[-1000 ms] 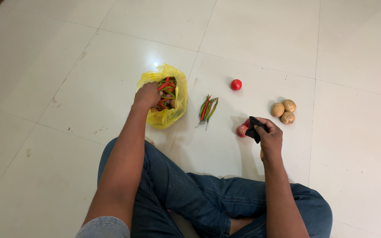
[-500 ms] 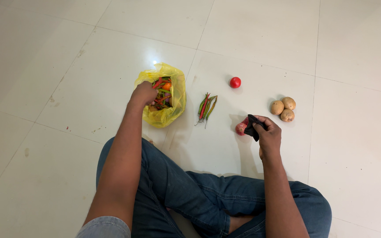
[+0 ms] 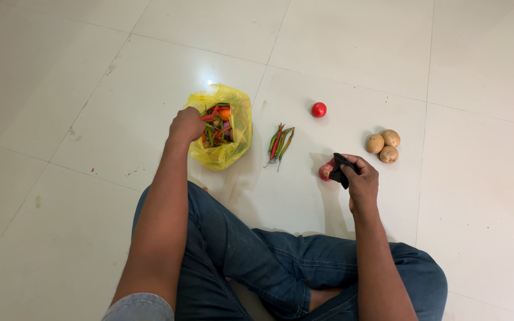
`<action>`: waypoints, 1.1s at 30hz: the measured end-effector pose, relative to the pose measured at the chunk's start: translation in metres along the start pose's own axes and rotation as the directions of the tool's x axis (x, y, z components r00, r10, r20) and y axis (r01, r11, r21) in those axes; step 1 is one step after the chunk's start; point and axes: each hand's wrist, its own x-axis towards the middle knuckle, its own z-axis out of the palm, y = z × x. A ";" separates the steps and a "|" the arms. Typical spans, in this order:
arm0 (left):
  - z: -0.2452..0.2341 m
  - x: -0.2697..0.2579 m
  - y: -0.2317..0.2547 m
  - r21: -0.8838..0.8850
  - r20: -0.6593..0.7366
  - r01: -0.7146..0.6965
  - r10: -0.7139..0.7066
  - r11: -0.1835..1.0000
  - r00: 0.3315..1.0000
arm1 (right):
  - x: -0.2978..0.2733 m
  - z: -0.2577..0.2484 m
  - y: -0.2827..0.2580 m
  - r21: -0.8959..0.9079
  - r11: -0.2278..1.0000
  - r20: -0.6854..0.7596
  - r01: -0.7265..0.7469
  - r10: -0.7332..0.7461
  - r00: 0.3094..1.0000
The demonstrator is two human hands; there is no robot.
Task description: The person sits on the floor and peels an onion using a small knife, then handles a bunch of green chilies. The peeled onion is placed into a yellow plastic bag containing other vegetables.
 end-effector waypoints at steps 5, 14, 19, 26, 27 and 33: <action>-0.014 -0.020 -0.010 0.035 -0.060 0.029 -0.027 0.999 0.998 | -0.002 0.003 0.000 0.021 1.000 0.039 0.014 -0.015 0.999; -0.010 -0.029 -0.016 -0.122 -0.023 -0.094 0.092 0.988 0.995 | -0.004 0.010 0.003 -0.011 1.000 0.049 0.008 -0.007 0.999; -0.010 -0.028 -0.019 -0.049 -0.065 -0.014 0.011 0.999 0.998 | -0.003 0.010 0.007 -0.033 0.999 0.026 -0.007 0.008 1.000; -0.038 -0.065 -0.052 -0.477 -0.038 -0.163 0.165 0.864 0.986 | -0.015 0.024 -0.004 -0.028 0.999 0.038 0.034 -0.033 0.999; -0.039 -0.068 -0.058 -0.575 -0.036 -0.208 0.230 0.791 0.972 | -0.020 0.028 -0.006 -0.037 0.997 0.001 0.063 -0.063 0.998; -0.030 -0.072 -0.064 -0.430 -0.007 -0.220 0.240 0.876 0.971 | -0.061 0.058 -0.035 -0.539 0.385 0.079 0.749 -0.862 0.500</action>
